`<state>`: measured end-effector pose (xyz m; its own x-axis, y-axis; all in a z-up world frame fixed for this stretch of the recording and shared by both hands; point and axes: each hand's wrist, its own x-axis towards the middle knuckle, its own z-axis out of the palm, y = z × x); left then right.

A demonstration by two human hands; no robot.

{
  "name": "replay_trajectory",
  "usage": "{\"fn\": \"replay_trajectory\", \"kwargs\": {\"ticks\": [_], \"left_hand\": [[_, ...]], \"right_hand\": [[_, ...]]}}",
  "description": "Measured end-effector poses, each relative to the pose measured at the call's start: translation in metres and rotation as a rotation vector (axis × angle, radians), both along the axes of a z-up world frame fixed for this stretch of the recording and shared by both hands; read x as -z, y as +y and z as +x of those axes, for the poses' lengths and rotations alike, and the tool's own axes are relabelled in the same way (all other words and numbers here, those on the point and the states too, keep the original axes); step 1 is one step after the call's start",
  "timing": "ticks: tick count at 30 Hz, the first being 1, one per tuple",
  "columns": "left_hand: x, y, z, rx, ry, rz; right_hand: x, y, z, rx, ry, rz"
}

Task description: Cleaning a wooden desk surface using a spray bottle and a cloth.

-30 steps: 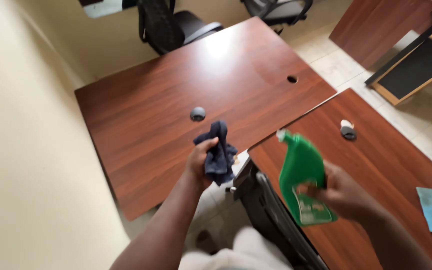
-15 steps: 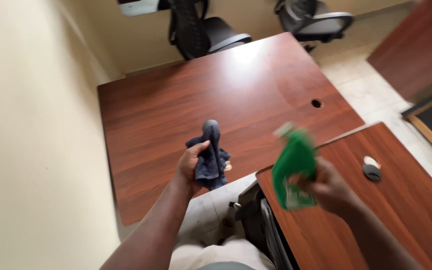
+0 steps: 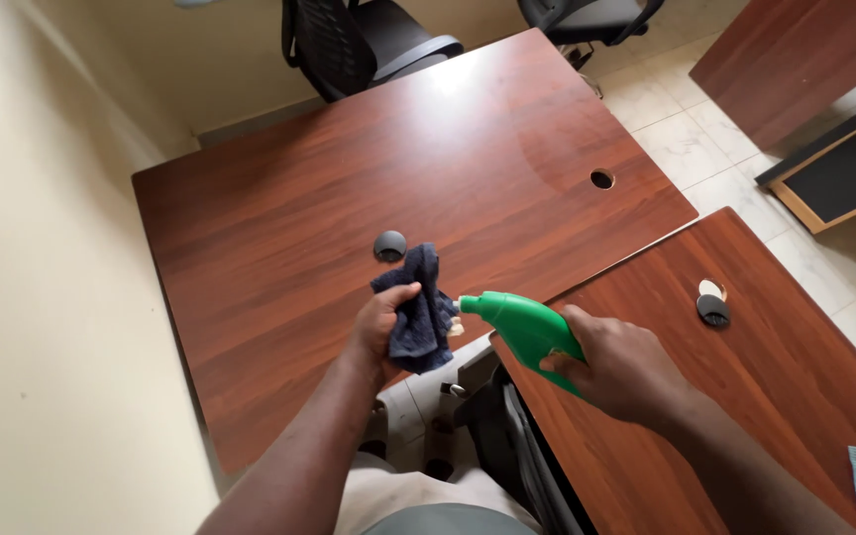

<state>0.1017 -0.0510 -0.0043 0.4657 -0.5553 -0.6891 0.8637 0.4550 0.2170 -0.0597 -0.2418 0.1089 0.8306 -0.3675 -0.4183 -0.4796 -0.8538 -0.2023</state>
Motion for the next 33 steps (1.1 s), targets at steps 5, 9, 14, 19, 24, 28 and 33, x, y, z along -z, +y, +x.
{"fn": "replay_trajectory", "kwargs": {"ticks": [5, 9, 14, 19, 24, 28, 33], "left_hand": [[0.029, -0.006, 0.018, -0.002, 0.045, -0.022], [0.006, -0.007, 0.022, 0.071, 0.077, -0.011], [0.016, -0.014, 0.036, 0.068, 0.089, -0.006], [0.040, -0.022, 0.047, 0.049, 0.020, 0.058], [0.021, -0.023, 0.052, 0.144, -0.249, 0.214], [0.035, -0.024, 0.055, 0.158, -0.233, 0.237], [-0.004, -0.026, 0.055, 0.140, -0.180, 0.151]], "right_hand": [[0.001, 0.009, 0.004, 0.020, 0.074, -0.070], [-0.014, 0.016, 0.010, 0.056, 0.129, -0.151], [-0.017, 0.019, 0.016, 0.106, 0.118, -0.151], [-0.016, 0.008, 0.023, 0.172, 0.059, -0.197], [-0.024, 0.002, 0.033, 0.185, 0.068, -0.137], [-0.017, -0.001, 0.033, 0.127, 0.100, -0.151], [-0.013, -0.017, 0.037, 0.118, 0.036, -0.239]]}}
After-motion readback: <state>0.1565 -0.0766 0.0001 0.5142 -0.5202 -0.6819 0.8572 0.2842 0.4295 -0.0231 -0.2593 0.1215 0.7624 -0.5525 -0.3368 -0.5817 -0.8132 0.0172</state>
